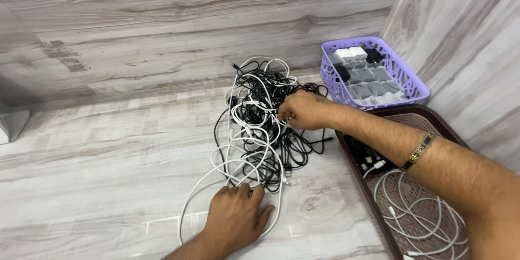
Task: The person sorts a tangled pile of black and white charging cables and power adapters on a countertop. They separate the items by type and color, placing adapters into a purple basket and coiled cables into a brown basket.
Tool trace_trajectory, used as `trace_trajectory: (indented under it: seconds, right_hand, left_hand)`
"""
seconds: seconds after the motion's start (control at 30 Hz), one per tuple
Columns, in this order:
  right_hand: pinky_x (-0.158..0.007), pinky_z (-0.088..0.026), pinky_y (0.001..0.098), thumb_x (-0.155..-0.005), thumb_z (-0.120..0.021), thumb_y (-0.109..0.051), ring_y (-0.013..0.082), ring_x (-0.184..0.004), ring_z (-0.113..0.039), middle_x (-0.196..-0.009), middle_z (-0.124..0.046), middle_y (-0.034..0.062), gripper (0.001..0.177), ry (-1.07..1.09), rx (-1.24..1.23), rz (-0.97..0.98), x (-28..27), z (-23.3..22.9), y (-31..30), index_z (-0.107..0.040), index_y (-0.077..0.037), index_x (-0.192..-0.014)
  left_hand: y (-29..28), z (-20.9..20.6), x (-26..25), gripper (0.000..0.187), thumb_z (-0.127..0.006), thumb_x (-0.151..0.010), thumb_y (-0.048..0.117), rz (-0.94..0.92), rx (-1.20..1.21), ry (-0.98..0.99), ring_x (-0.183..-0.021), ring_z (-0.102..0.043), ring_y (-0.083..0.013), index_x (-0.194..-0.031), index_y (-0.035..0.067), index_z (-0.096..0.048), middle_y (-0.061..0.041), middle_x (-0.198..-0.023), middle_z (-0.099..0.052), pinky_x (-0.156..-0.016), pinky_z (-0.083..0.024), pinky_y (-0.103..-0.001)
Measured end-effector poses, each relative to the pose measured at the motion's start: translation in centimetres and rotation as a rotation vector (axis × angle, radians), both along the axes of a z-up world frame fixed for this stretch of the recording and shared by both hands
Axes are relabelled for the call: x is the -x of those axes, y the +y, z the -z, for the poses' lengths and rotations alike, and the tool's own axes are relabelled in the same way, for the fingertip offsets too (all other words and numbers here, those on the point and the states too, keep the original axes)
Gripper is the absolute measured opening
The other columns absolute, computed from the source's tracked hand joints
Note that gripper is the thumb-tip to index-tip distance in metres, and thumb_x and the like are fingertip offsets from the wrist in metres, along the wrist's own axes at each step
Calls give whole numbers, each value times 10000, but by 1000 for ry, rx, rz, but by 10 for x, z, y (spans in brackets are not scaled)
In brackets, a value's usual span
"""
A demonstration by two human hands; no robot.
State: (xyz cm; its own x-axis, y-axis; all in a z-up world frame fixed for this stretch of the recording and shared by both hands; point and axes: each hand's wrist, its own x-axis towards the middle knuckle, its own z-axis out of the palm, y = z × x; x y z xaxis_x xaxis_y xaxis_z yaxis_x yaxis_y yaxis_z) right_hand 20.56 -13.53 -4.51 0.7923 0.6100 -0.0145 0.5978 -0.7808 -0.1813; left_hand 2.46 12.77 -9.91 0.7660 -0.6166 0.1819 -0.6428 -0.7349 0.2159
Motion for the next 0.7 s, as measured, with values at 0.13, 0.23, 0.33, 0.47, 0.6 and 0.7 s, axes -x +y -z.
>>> trace_trajectory:
  seconds: [0.13,0.23,0.33,0.47,0.6,0.7]
  right_hand:
    - [-840,-571,414,-758,-756,-85,283,-951,-718,-989,-755,86,337,7,35,-63,4,16,9,-780,-151,-1088]
    - [-891,-578,400,-829,-697,-95,251,-991,-735,-1041,-771,61,295,141,161,38,8,8,11,-781,-188,-1096]
    - [-918,-575,410,-906,-690,-236,269,-1033,-727,-1096,-764,66,224,248,349,221,15,-14,17,-774,-205,-1112]
    - [-870,-599,435,-932,-672,-268,295,-1000,-733,-1070,-755,82,195,142,462,339,20,-35,30,-795,-189,-1061]
    - [-836,-592,422,-910,-668,-161,295,-915,-745,-958,-768,85,139,-95,29,81,-1,-34,45,-779,-126,-984]
    - [-834,-578,410,-852,-706,-93,315,-915,-730,-967,-758,97,145,-186,-313,-215,-28,-20,66,-770,-90,-982]
  left_hand:
    - [0,4,-7,193,-662,-845,239,-97,-61,-6,-618,-673,-325,-912,67,-609,-147,-744,-652,-582,-541,-472]
    - [2,7,-13,183,-658,-820,203,-175,-181,24,-600,-679,-309,-917,60,-598,-155,-770,-659,-560,-557,-460]
    - [8,9,-22,169,-645,-860,200,-291,-295,35,-575,-683,-291,-922,55,-587,-159,-786,-664,-537,-570,-436]
    - [10,10,-26,170,-660,-829,223,-330,-221,-42,-565,-677,-290,-836,69,-589,-138,-714,-672,-548,-562,-438]
    - [11,12,-26,196,-656,-820,238,-255,-185,-46,-535,-671,-278,-804,56,-585,-136,-688,-671,-544,-552,-440]
    - [11,14,-29,193,-662,-802,228,-154,-94,-112,-520,-667,-289,-807,50,-590,-139,-679,-667,-525,-546,-445]
